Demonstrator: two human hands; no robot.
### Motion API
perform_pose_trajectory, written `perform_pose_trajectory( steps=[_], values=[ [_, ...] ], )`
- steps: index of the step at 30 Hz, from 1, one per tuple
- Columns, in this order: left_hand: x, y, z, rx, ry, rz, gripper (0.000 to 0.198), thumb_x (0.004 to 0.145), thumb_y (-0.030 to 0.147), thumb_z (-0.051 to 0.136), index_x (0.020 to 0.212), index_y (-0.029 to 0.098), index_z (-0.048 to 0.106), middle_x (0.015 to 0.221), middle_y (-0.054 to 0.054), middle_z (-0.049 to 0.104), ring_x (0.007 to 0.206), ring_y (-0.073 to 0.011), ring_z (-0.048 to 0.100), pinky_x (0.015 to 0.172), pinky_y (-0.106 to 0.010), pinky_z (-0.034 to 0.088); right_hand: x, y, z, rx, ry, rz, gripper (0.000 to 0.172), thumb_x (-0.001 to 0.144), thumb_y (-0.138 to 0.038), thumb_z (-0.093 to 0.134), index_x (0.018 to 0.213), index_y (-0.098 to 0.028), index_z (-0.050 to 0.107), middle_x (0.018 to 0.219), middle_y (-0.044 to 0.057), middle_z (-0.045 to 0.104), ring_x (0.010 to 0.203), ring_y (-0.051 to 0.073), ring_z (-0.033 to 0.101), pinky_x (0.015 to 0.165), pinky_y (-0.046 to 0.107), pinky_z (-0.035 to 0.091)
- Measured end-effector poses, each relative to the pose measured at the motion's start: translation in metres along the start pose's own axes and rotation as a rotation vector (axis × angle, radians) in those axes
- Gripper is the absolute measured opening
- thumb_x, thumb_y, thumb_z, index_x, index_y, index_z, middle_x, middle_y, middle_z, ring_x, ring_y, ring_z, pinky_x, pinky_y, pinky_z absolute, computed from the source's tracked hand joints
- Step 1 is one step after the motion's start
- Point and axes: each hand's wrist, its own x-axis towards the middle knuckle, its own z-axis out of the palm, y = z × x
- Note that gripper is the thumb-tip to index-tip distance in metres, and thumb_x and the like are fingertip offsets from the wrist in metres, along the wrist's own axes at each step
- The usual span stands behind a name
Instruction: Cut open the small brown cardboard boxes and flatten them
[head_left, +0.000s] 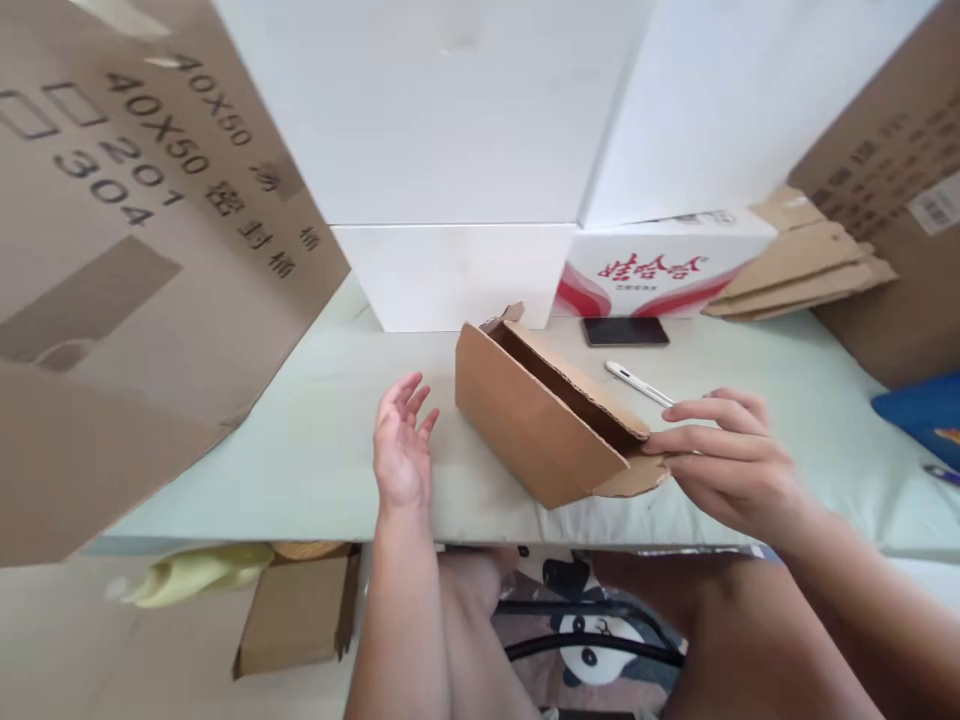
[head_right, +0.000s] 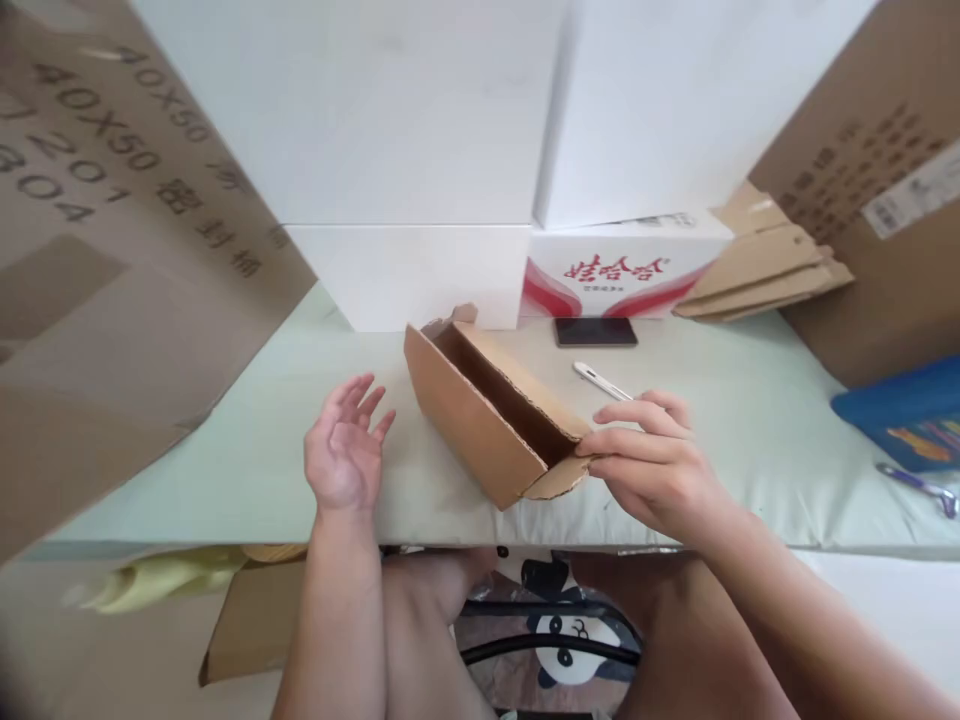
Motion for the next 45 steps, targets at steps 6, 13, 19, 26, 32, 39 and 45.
perform_pose_trajectory(
  steps=[6, 13, 19, 26, 32, 39, 45],
  values=[
    [-0.012, -0.021, 0.064, 0.058, -0.131, 0.073, 0.045, 0.078, 0.059, 0.069, 0.111, 0.029, 0.072, 0.136, -0.007, 0.067, 0.134, -0.0281, 0.057, 0.092, -0.032, 0.05, -0.023, -0.01, -0.038, 0.226, -0.039, 0.052, 0.028, 0.076, -0.007, 0.053, 0.07, -0.032, 0.064, 0.08, -0.011, 0.08, 0.107, 0.022, 0.073, 0.098, 0.047, 0.036],
    [-0.023, -0.025, 0.11, 0.052, -0.195, 0.164, 0.041, 0.072, 0.058, 0.079, 0.089, 0.021, 0.074, 0.093, -0.004, 0.073, 0.091, -0.0198, 0.068, 0.089, -0.031, 0.055, -0.012, -0.018, -0.045, 0.644, -0.074, 0.262, 0.02, 0.073, -0.014, 0.048, 0.084, -0.027, 0.059, 0.081, -0.003, 0.076, 0.129, 0.024, 0.064, 0.119, 0.048, 0.023],
    [-0.034, -0.036, 0.112, 0.08, -0.27, 0.216, 0.039, 0.065, 0.041, 0.089, 0.075, 0.021, 0.057, 0.083, 0.0, 0.07, 0.079, -0.0154, 0.066, 0.078, -0.028, 0.054, -0.015, -0.008, -0.044, 0.715, -0.351, 0.329, 0.024, 0.091, -0.02, 0.047, 0.077, -0.023, 0.066, 0.088, 0.001, 0.078, 0.142, 0.029, 0.052, 0.125, 0.058, 0.009],
    [-0.035, -0.042, 0.108, 0.082, -0.263, 0.261, 0.039, 0.066, 0.043, 0.089, 0.074, 0.022, 0.058, 0.078, -0.001, 0.071, 0.084, -0.0167, 0.067, 0.087, -0.032, 0.055, -0.019, -0.007, -0.041, 0.67, -0.474, 0.331, 0.035, 0.091, -0.025, 0.05, 0.065, -0.024, 0.074, 0.155, -0.001, 0.054, 0.158, 0.041, 0.02, 0.123, 0.07, 0.007],
    [-0.031, -0.047, 0.105, 0.044, -0.306, 0.277, 0.036, 0.074, 0.044, 0.086, 0.08, 0.022, 0.058, 0.089, 0.0, 0.071, 0.084, -0.0154, 0.066, 0.083, -0.032, 0.054, -0.027, 0.0, -0.038, 0.539, -0.233, 0.303, 0.034, 0.091, -0.024, 0.044, 0.067, -0.023, 0.068, 0.15, 0.0, 0.056, 0.152, 0.037, 0.032, 0.124, 0.063, 0.019],
    [-0.029, -0.05, 0.101, 0.219, -0.282, 0.408, 0.047, 0.072, 0.057, 0.085, 0.076, 0.023, 0.053, 0.076, 0.002, 0.068, 0.079, -0.0155, 0.066, 0.091, -0.034, 0.051, -0.042, 0.019, -0.011, 0.222, 0.274, 0.535, 0.027, 0.096, -0.033, 0.047, 0.081, -0.025, 0.068, 0.13, 0.007, 0.067, 0.133, 0.036, 0.055, 0.113, 0.057, 0.041],
    [-0.028, -0.054, 0.093, 0.384, -0.283, 0.361, 0.046, 0.073, 0.062, 0.083, 0.08, 0.021, 0.063, 0.076, 0.0, 0.067, 0.069, -0.0129, 0.061, 0.079, -0.03, 0.05, -0.048, 0.024, 0.004, 0.174, 0.465, 0.725, 0.036, 0.102, -0.042, 0.045, 0.101, -0.03, 0.078, 0.126, 0.009, 0.069, 0.118, 0.033, 0.063, 0.107, 0.058, 0.047]
  ],
)
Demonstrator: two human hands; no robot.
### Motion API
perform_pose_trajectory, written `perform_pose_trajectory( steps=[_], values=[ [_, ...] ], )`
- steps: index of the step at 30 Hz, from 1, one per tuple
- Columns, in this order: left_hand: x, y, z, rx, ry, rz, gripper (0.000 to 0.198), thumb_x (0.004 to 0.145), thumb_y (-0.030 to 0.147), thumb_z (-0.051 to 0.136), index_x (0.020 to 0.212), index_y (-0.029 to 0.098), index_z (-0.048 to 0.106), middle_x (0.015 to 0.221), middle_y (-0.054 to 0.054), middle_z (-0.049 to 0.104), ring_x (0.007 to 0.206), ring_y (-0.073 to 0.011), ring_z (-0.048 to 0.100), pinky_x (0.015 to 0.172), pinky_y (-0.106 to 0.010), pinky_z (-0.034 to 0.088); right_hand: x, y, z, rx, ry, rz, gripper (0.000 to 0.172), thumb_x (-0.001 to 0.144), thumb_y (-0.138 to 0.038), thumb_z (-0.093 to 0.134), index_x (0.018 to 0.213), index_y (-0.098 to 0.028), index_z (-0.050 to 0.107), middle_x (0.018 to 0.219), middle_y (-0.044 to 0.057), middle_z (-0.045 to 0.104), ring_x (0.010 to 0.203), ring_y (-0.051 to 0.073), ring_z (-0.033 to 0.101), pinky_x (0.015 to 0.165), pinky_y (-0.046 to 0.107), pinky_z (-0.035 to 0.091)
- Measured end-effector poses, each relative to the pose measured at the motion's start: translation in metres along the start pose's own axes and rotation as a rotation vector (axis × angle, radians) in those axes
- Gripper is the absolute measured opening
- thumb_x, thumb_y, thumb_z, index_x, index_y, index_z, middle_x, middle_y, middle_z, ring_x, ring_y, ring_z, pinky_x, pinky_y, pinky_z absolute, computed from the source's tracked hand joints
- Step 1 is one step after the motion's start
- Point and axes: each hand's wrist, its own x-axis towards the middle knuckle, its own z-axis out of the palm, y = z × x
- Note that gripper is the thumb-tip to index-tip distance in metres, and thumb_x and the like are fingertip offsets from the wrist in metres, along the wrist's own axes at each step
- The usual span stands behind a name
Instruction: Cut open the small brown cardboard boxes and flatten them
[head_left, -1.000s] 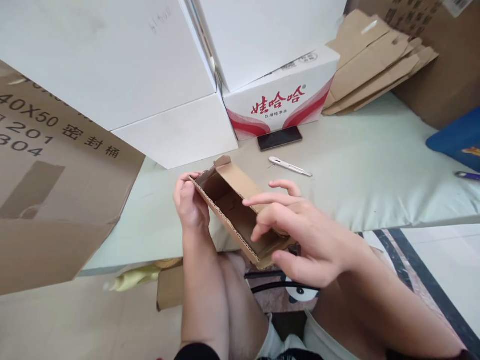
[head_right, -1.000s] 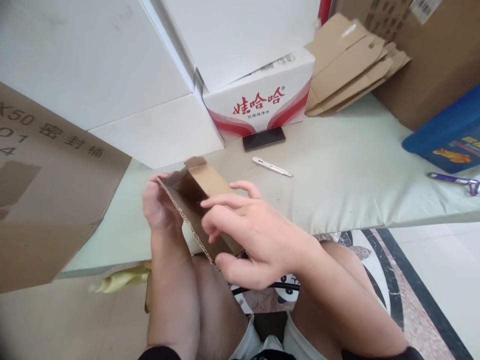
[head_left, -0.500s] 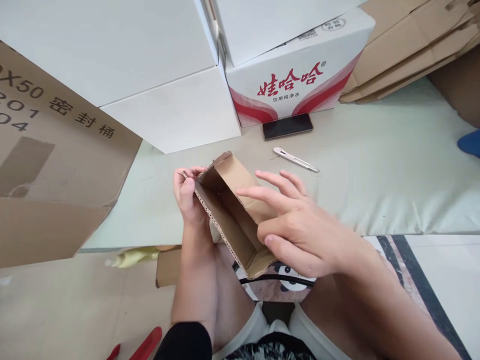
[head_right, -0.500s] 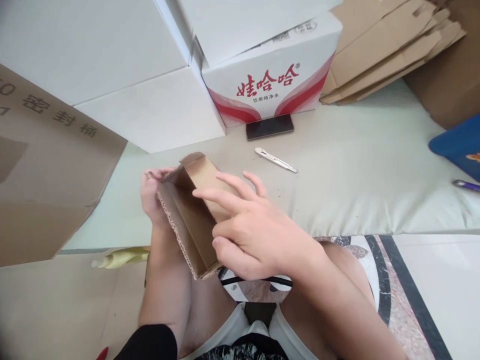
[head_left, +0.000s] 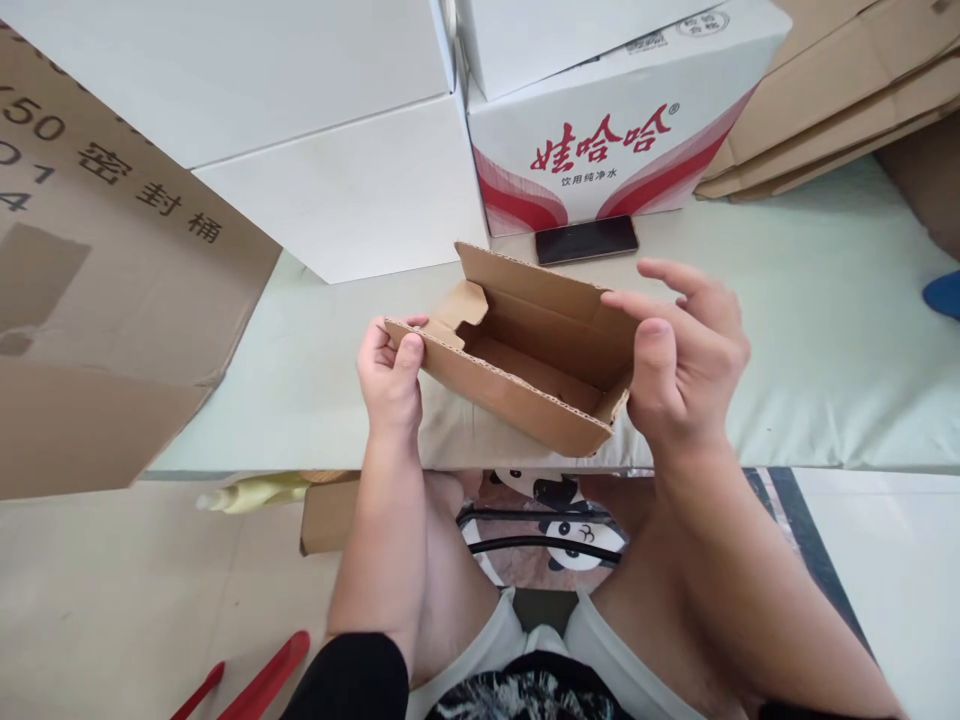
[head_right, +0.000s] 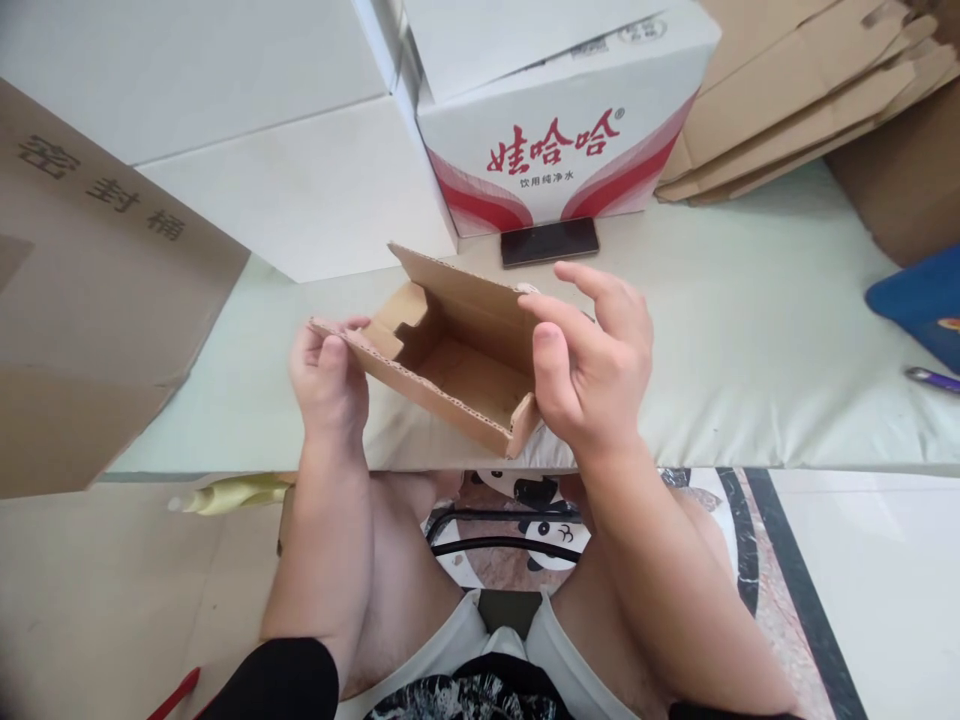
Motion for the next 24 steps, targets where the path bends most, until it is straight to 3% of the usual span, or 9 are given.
perform_pose_trajectory(
  steps=[3, 7, 10, 13, 15, 17, 19, 21, 24],
  values=[
    [0.0, -0.001, -0.003, 0.027, 0.005, -0.03, 0.049, 0.069, 0.065, 0.084, 0.077, 0.02, 0.064, 0.082, -0.002, 0.068, 0.071, -0.0136, 0.059, 0.071, -0.028, 0.047, 0.001, 0.005, -0.003, 0.104, -0.106, -0.012, 0.031, 0.1, -0.044, 0.05, 0.106, -0.03, 0.078, 0.128, 0.009, 0.068, 0.118, 0.031, 0.065, 0.105, 0.055, 0.051],
    [0.003, 0.002, -0.003, -0.015, -0.05, 0.018, 0.062, 0.076, 0.075, 0.07, 0.054, 0.022, 0.045, 0.052, 0.0, 0.045, 0.07, -0.0188, 0.055, 0.085, -0.036, 0.049, 0.001, 0.014, -0.002, 0.22, -0.191, -0.066, 0.03, 0.096, -0.049, 0.057, 0.105, -0.029, 0.077, 0.129, 0.01, 0.066, 0.121, 0.032, 0.064, 0.105, 0.054, 0.052],
    [0.004, 0.004, -0.004, -0.086, -0.114, 0.004, 0.064, 0.083, 0.075, 0.058, 0.048, 0.024, 0.039, 0.042, -0.002, 0.037, 0.078, -0.0237, 0.056, 0.091, -0.039, 0.047, -0.001, 0.015, 0.006, 0.201, -0.153, -0.059, 0.026, 0.094, -0.046, 0.06, 0.104, -0.027, 0.074, 0.121, 0.01, 0.067, 0.119, 0.031, 0.065, 0.102, 0.052, 0.053],
    [0.003, 0.005, -0.004, -0.151, -0.157, 0.0, 0.06, 0.078, 0.07, 0.065, 0.048, 0.024, 0.04, 0.041, -0.003, 0.04, 0.084, -0.0247, 0.058, 0.091, -0.037, 0.047, -0.006, 0.014, 0.015, 0.092, -0.087, -0.034, 0.021, 0.086, -0.037, 0.071, 0.104, -0.027, 0.069, 0.114, 0.009, 0.065, 0.111, 0.029, 0.066, 0.099, 0.05, 0.054],
    [0.002, 0.002, -0.001, -0.176, -0.11, 0.022, 0.062, 0.079, 0.07, 0.067, 0.049, 0.024, 0.04, 0.04, -0.001, 0.039, 0.076, -0.0216, 0.057, 0.089, -0.034, 0.047, -0.01, 0.013, 0.018, 0.103, -0.067, -0.045, 0.03, 0.083, -0.032, 0.074, 0.11, -0.029, 0.061, 0.114, 0.007, 0.064, 0.109, 0.027, 0.065, 0.098, 0.049, 0.055],
    [0.001, -0.003, 0.003, -0.156, 0.001, 0.043, 0.061, 0.08, 0.069, 0.071, 0.054, 0.023, 0.043, 0.046, 0.002, 0.044, 0.068, -0.0176, 0.056, 0.084, -0.032, 0.049, -0.012, 0.014, 0.017, 0.21, -0.097, -0.04, 0.04, 0.085, -0.03, 0.07, 0.122, -0.031, 0.053, 0.115, 0.006, 0.066, 0.107, 0.024, 0.067, 0.097, 0.048, 0.056],
    [0.0, -0.008, 0.008, -0.093, 0.096, 0.052, 0.051, 0.076, 0.064, 0.08, 0.066, 0.022, 0.052, 0.06, 0.003, 0.055, 0.071, -0.0154, 0.06, 0.081, -0.03, 0.05, -0.011, 0.016, 0.014, 0.337, -0.201, -0.019, 0.038, 0.09, -0.035, 0.065, 0.125, -0.031, 0.053, 0.113, 0.006, 0.07, 0.106, 0.024, 0.069, 0.096, 0.047, 0.057],
    [0.0, -0.011, 0.009, -0.011, 0.137, 0.091, 0.045, 0.069, 0.055, 0.089, 0.087, 0.024, 0.062, 0.084, 0.0, 0.067, 0.084, -0.016, 0.066, 0.086, -0.03, 0.052, -0.01, 0.018, 0.009, 0.438, -0.33, -0.032, 0.023, 0.096, -0.043, 0.056, 0.109, -0.028, 0.066, 0.102, 0.006, 0.076, 0.1, 0.025, 0.072, 0.098, 0.049, 0.057],
    [0.002, -0.01, 0.005, 0.123, 0.064, 0.139, 0.047, 0.071, 0.052, 0.088, 0.107, 0.026, 0.07, 0.116, -0.005, 0.068, 0.108, -0.0218, 0.067, 0.101, -0.039, 0.051, -0.009, 0.021, 0.004, 0.499, -0.39, -0.05, 0.039, 0.101, -0.045, 0.045, 0.081, -0.026, 0.073, 0.086, 0.005, 0.078, 0.095, 0.026, 0.074, 0.105, 0.052, 0.052]
  ],
)
